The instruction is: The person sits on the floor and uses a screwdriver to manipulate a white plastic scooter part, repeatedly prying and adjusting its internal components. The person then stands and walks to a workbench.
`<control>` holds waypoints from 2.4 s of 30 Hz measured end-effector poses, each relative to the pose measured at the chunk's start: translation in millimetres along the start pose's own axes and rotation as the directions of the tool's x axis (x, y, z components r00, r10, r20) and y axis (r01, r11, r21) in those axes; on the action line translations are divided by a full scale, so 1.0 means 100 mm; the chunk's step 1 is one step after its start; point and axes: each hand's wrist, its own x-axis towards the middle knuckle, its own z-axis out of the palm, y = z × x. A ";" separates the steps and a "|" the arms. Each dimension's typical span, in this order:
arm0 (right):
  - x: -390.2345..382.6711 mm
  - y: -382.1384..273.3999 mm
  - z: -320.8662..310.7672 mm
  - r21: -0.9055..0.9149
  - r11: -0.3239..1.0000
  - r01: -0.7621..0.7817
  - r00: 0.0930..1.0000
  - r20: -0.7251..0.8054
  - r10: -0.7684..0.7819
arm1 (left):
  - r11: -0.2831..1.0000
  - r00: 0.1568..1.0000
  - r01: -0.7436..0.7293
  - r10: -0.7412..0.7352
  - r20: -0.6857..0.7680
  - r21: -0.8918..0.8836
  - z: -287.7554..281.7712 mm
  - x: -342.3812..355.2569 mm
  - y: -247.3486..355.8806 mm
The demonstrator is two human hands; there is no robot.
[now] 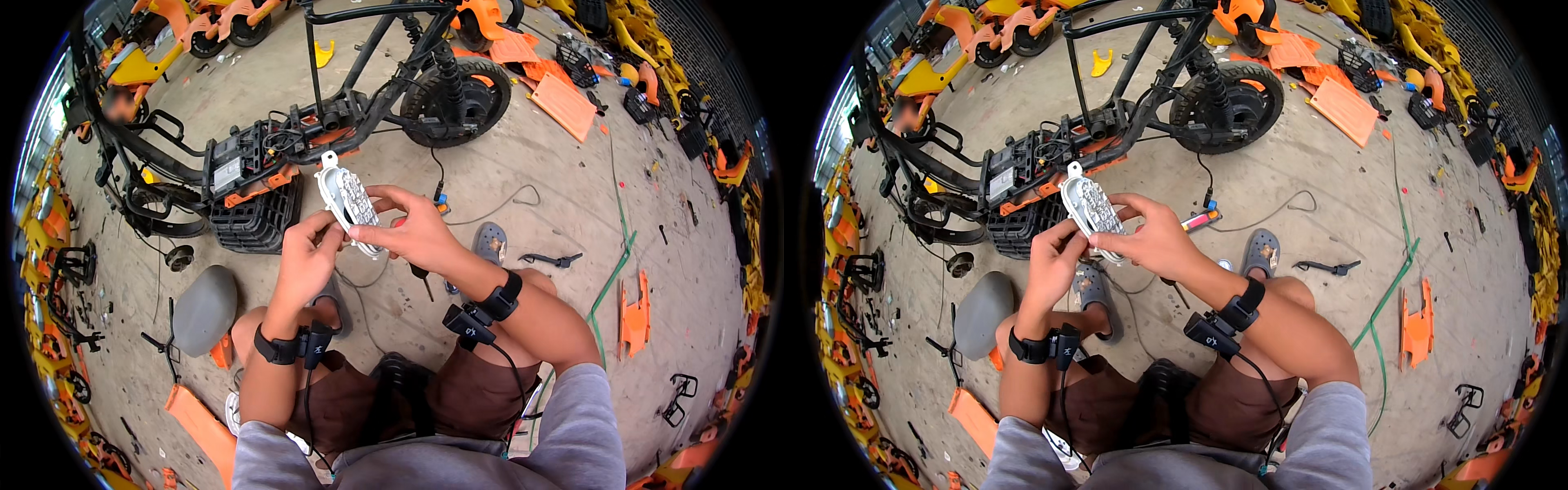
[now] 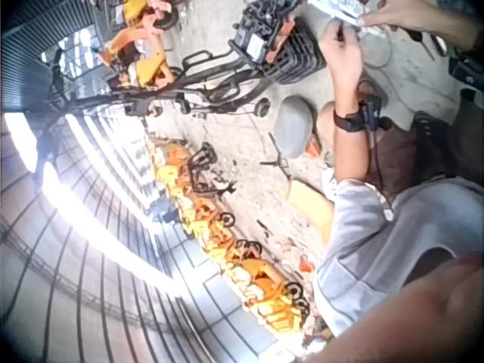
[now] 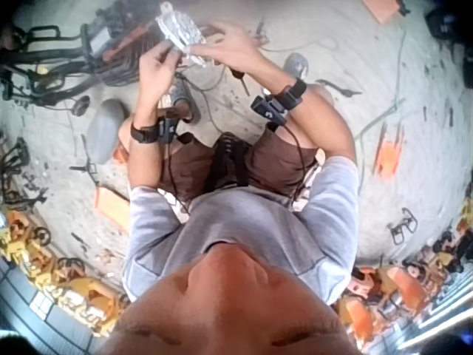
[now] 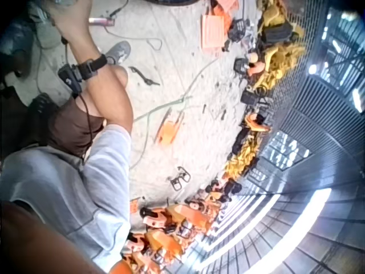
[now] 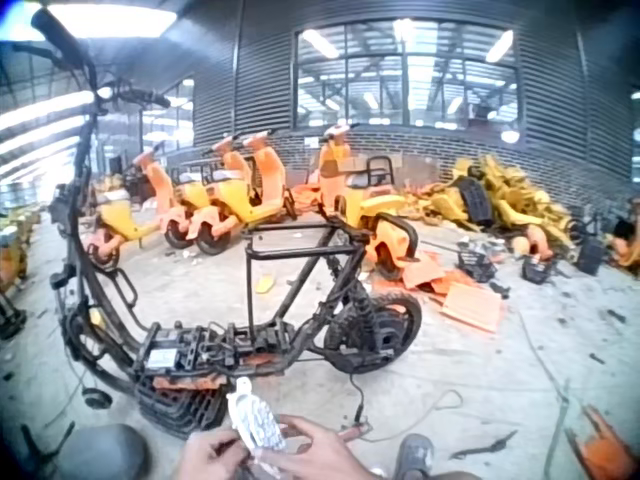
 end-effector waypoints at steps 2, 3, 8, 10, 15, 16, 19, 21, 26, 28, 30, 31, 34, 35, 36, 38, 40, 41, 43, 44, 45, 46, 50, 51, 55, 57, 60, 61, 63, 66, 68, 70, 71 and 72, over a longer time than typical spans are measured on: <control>-0.01 -0.02 0.00 -0.083 0.996 0.028 0.999 -0.016 -0.030 | 0.987 1.000 0.011 -0.008 0.014 -0.163 -0.04 0.02 -0.07; 0.00 -0.03 -0.02 -0.149 0.987 0.063 0.997 -0.023 -0.067 | 0.971 1.000 0.020 -0.013 0.028 -0.238 -0.04 0.03 -0.07; -0.03 0.06 0.05 -0.339 0.905 0.258 0.941 -0.125 -0.316 | 0.992 0.996 0.024 -0.034 -0.083 -0.123 0.11 -0.01 0.06; -0.03 0.12 0.12 -0.460 0.808 0.367 0.862 -0.157 -0.482 | 0.996 0.990 -0.016 0.004 -0.139 -0.088 0.17 0.00 0.03; -0.12 -0.04 0.01 -0.166 0.970 0.178 0.982 -0.033 -0.186 | 0.985 0.983 0.138 -0.149 -0.111 -0.107 0.00 0.02 0.03; -0.08 -0.06 -0.01 -0.019 0.991 0.129 0.991 -0.027 -0.130 | 0.987 0.990 0.094 -0.106 -0.093 -0.128 0.00 0.02 0.09; -0.05 -0.18 -0.10 0.083 0.996 0.040 0.998 0.039 -0.043 | 0.965 1.000 0.025 -0.019 0.024 -0.261 0.03 -0.05 0.07; -0.02 -0.20 -0.11 0.022 0.999 0.035 0.996 0.077 -0.037 | 0.965 0.996 0.030 -0.007 0.088 -0.259 0.02 -0.04 0.10; -0.02 -0.13 -0.11 -0.065 0.990 0.123 0.990 0.074 -0.118 | 0.971 0.993 0.005 0.025 0.119 -0.238 0.05 -0.05 0.08; -0.04 -0.17 -0.10 -0.099 0.995 0.023 0.998 0.068 -0.016 | 0.975 0.993 0.029 -0.003 0.118 -0.222 0.07 -0.06 0.10; -0.01 -0.12 -0.08 -0.090 0.996 -0.003 0.998 0.056 0.008 | 0.982 0.993 0.032 -0.011 0.114 -0.187 0.05 -0.03 0.09; 0.00 -0.09 -0.09 -0.046 0.999 0.001 0.998 0.055 0.001 | 0.983 0.993 0.044 -0.023 0.119 -0.180 0.05 -0.02 0.09; 0.00 -0.04 -0.09 0.075 0.997 0.030 0.998 0.056 -0.034 | 0.952 0.992 0.037 0.000 0.123 -0.303 0.12 -0.02 0.10; 0.01 -0.04 -0.07 0.098 0.995 0.036 0.998 0.053 -0.041 | 0.947 0.994 0.036 -0.001 0.110 -0.319 0.11 -0.01 0.09; 0.01 -0.04 -0.08 0.106 0.994 0.031 0.998 0.048 -0.036 | 0.935 0.995 0.038 -0.003 0.099 -0.352 0.15 -0.01 0.08; 0.03 -0.01 -0.07 0.106 0.994 0.016 0.999 0.038 -0.020 | 0.940 0.997 0.038 -0.013 0.074 -0.340 0.16 0.03 0.07; 0.04 -0.03 -0.10 0.014 0.999 -0.047 0.997 0.063 0.046 | 0.930 0.997 0.075 -0.062 0.048 -0.361 0.11 0.07 0.06; 0.03 -0.05 -0.11 -0.032 0.997 -0.077 0.994 0.076 0.079 | 0.933 0.997 0.079 -0.073 0.030 -0.352 0.11 0.08 0.05; 0.03 -0.08 -0.10 -0.079 0.992 -0.101 0.987 0.118 0.109 | 0.920 0.995 0.093 -0.100 0.000 -0.381 0.07 0.07 0.13; 0.03 -0.07 -0.11 -0.099 0.988 -0.121 0.981 0.141 0.134 | 0.915 0.994 0.097 -0.111 -0.013 -0.392 0.06 0.05 0.14; 0.03 -0.07 -0.12 -0.122 0.983 -0.138 0.975 0.160 0.157 | 0.909 0.993 0.098 -0.117 -0.023 -0.404 0.05 0.05 0.15; 0.02 -0.06 -0.11 -0.084 0.988 -0.131 0.977 0.158 0.143 | 0.903 0.994 0.090 -0.108 -0.018 -0.419 0.04 0.05 0.14; 0.00 -0.11 -0.08 -0.084 0.987 -0.139 0.961 0.227 0.155 | 0.884 0.999 0.029 -0.046 -0.025 -0.466 -0.01 0.05 0.10; -0.01 -0.13 -0.08 -0.099 0.989 -0.112 0.963 0.235 0.133 | 0.886 0.998 0.026 -0.048 -0.036 -0.462 -0.02 0.05 0.11; -0.05 -0.14 -0.01 -0.121 0.990 -0.073 0.974 0.204 0.097 | 0.889 0.997 0.002 -0.037 -0.068 -0.458 -0.03 0.05 0.13; -0.03 -0.13 -0.01 -0.100 0.989 -0.106 0.969 0.215 0.125 | 0.890 0.997 -0.021 -0.016 -0.077 -0.455 -0.02 0.04 0.13; -0.02 -0.12 -0.01 -0.103 0.986 -0.133 0.967 0.204 0.152 | 0.908 0.996 -0.054 0.019 -0.088 -0.415 0.05 0.02 0.14; -0.02 -0.11 -0.01 -0.109 0.984 -0.141 0.967 0.196 0.160 | 0.911 0.996 -0.059 0.028 -0.080 -0.407 0.06 0.02 0.14; -0.01 -0.08 -0.02 -0.116 0.985 -0.130 0.971 0.186 0.150 | 0.916 0.997 -0.067 0.046 -0.063 -0.395 0.07 0.01 0.13; -0.02 -0.07 0.00 -0.123 0.985 -0.125 0.976 0.162 0.144 | 0.920 0.999 -0.049 0.041 -0.029 -0.389 0.04 0.01 0.12; -0.02 -0.07 0.01 -0.129 0.983 -0.131 0.976 0.158 0.151 | 0.915 0.999 -0.046 0.041 -0.022 -0.400 0.03 0.02 0.11; -0.02 -0.07 -0.01 -0.132 0.981 -0.140 0.972 0.171 0.162 | 0.915 0.999 -0.050 0.047 -0.017 -0.400 0.03 0.01 0.11; -0.02 -0.07 0.00 -0.131 0.981 -0.145 0.972 0.167 0.166 | 0.917 0.999 -0.048 0.043 -0.021 -0.396 0.03 0.01 0.11; -0.03 -0.08 0.00 -0.132 0.980 -0.150 0.972 0.161 0.170 | 0.918 0.999 -0.045 0.040 -0.022 -0.393 0.03 0.02 0.12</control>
